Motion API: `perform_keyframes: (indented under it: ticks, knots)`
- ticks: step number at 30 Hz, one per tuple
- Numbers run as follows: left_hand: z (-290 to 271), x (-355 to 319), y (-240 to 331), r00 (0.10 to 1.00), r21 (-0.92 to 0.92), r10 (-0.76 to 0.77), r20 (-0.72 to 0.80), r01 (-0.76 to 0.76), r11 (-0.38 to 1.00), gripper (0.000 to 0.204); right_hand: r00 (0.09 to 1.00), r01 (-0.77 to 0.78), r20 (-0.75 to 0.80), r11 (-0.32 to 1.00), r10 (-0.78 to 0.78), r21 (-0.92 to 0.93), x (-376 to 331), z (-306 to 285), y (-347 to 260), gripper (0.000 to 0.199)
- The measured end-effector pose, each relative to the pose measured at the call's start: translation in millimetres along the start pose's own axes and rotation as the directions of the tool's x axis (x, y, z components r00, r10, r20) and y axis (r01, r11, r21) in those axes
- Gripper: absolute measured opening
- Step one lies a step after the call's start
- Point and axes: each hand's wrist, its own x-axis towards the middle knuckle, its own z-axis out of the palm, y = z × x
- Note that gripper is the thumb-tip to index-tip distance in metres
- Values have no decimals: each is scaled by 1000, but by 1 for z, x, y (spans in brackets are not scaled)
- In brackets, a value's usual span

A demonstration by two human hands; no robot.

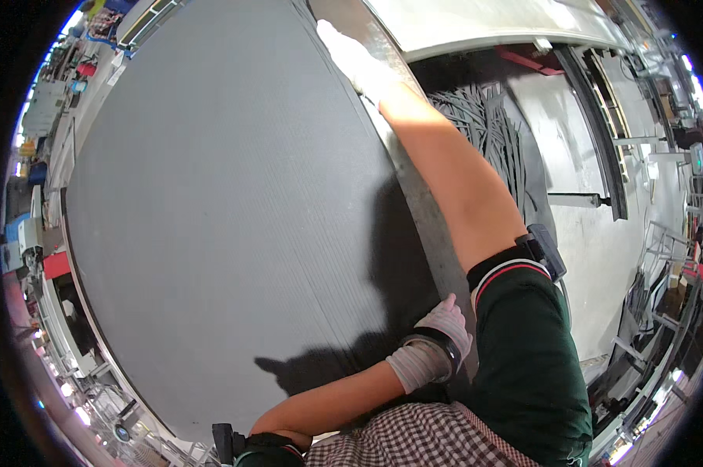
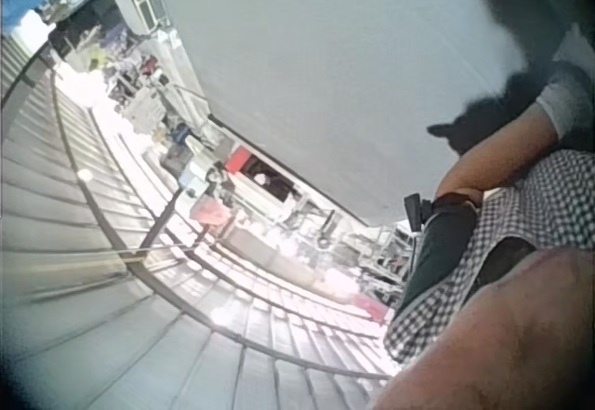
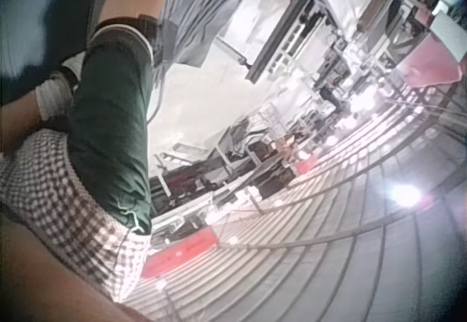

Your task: The recorder operates a machine and uses a knife to cut large sheets of black rubber material into strips.

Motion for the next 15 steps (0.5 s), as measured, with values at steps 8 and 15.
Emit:
perform_keyframes:
  ticks: [8, 15]
  knots:
    - [-143, 23, -64, 983, -416, 152, 101, -97, 904, 31, 827, 394, 233, 232, -511, -889, -122, -102, 125, 45]
    - [-149, -8, -62, 979, -594, -39, -201, -90, 800, 23, 999, 32, 23, 994, -35, 108, -191, -38, 51, 53]
